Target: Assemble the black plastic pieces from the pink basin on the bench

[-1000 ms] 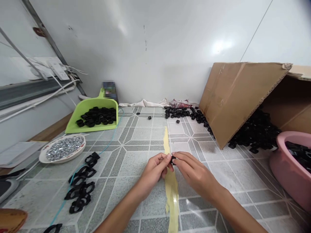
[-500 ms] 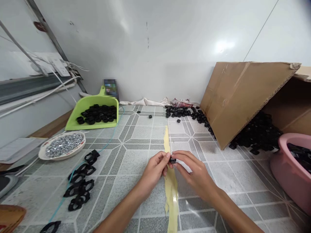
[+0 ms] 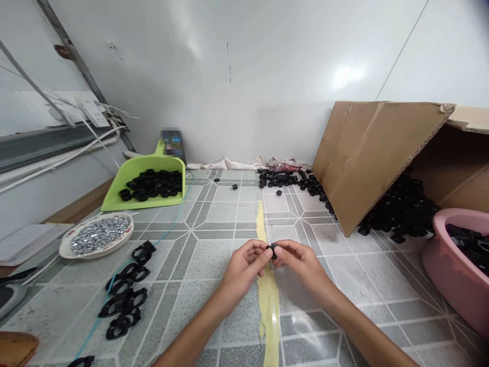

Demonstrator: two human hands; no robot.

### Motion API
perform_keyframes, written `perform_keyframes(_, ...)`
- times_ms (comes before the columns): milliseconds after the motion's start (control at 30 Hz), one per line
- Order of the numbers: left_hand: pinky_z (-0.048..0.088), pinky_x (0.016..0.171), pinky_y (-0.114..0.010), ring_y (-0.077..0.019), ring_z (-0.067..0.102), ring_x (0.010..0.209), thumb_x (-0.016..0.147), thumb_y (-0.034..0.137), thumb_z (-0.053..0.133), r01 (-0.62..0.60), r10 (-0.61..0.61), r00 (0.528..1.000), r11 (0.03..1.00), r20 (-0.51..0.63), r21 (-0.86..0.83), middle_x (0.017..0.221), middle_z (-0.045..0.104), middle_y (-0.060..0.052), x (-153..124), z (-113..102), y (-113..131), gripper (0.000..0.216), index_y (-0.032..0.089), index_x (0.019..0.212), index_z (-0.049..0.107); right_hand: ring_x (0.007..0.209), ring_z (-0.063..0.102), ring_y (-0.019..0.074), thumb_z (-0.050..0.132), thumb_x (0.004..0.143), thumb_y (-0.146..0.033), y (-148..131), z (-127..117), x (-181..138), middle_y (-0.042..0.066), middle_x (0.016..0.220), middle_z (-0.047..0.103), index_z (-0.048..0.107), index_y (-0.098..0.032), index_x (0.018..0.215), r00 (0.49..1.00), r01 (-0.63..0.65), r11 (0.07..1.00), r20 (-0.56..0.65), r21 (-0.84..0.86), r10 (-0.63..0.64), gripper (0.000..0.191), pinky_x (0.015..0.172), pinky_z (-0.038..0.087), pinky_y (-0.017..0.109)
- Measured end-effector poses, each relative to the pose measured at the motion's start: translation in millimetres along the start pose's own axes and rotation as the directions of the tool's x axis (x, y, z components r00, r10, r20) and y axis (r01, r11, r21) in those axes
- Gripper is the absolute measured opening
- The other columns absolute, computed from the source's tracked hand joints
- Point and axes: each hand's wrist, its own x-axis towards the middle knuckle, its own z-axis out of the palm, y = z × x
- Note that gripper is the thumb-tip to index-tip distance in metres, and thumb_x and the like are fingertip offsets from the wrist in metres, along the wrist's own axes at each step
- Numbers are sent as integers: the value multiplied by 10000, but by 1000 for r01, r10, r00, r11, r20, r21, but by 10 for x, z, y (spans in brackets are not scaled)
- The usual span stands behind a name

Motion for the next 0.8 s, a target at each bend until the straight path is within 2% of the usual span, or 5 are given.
perform_keyframes(267, 355, 528, -229, -99, 464, 521, 891, 496, 654, -33, 40, 998, 991, -54, 128, 629, 560, 25, 7, -3, -44, 355, 151, 933, 720, 1062, 682, 215, 659, 932, -322, -6, 6, -64, 57, 1145, 722, 701, -234, 1141, 973, 229, 940, 23, -255, -231, 230, 944, 545, 365)
perform_keyframes(400, 342, 540, -240, -116, 461, 533, 911, 535, 608, -17, 23, 999, 990, -41, 142, 577, 514, 37, 8, -10, 1, 393, 158, 841, 695, 1126, 648, 203, 592, 970, -187, -1, 24, -116, 36, 1196, 700, 671, -269, 1197, 879, 445, 750, 78, -490, -470, 254, 979, 535, 362)
perform_keyframes(567, 324, 547, -244, -124, 457, 541, 919, 560, 590, 38, -34, 999, 993, -36, 112, 535, 505, 36, 2, -19, 4, 431, 170, 739, 622, 1230, 589, 195, 481, 1005, -88, 58, 27, -119, 53, 1272, 670, 629, -256, 1279, 738, 621, 529, 204, -578, -644, 354, 1076, 484, 381)
perform_keyframes(633, 317, 547, -237, -118, 448, 551, 912, 541, 615, 35, -32, 999, 996, -32, 79, 553, 512, 36, 0, -25, -4, 398, 162, 800, 662, 1217, 597, 203, 496, 1000, -105, 51, 32, -120, 56, 1262, 675, 640, -246, 1260, 759, 601, 564, 184, -567, -624, 329, 1066, 488, 392)
perform_keyframes(800, 364, 610, -219, -103, 470, 628, 862, 449, 725, 16, -17, 1000, 999, -15, -33, 737, 592, 12, 1, -41, 0, 287, 166, 912, 722, 963, 700, 210, 668, 931, -333, -20, 30, -95, 40, 1040, 750, 702, -235, 1108, 962, 247, 905, -25, -347, -272, 205, 866, 560, 359)
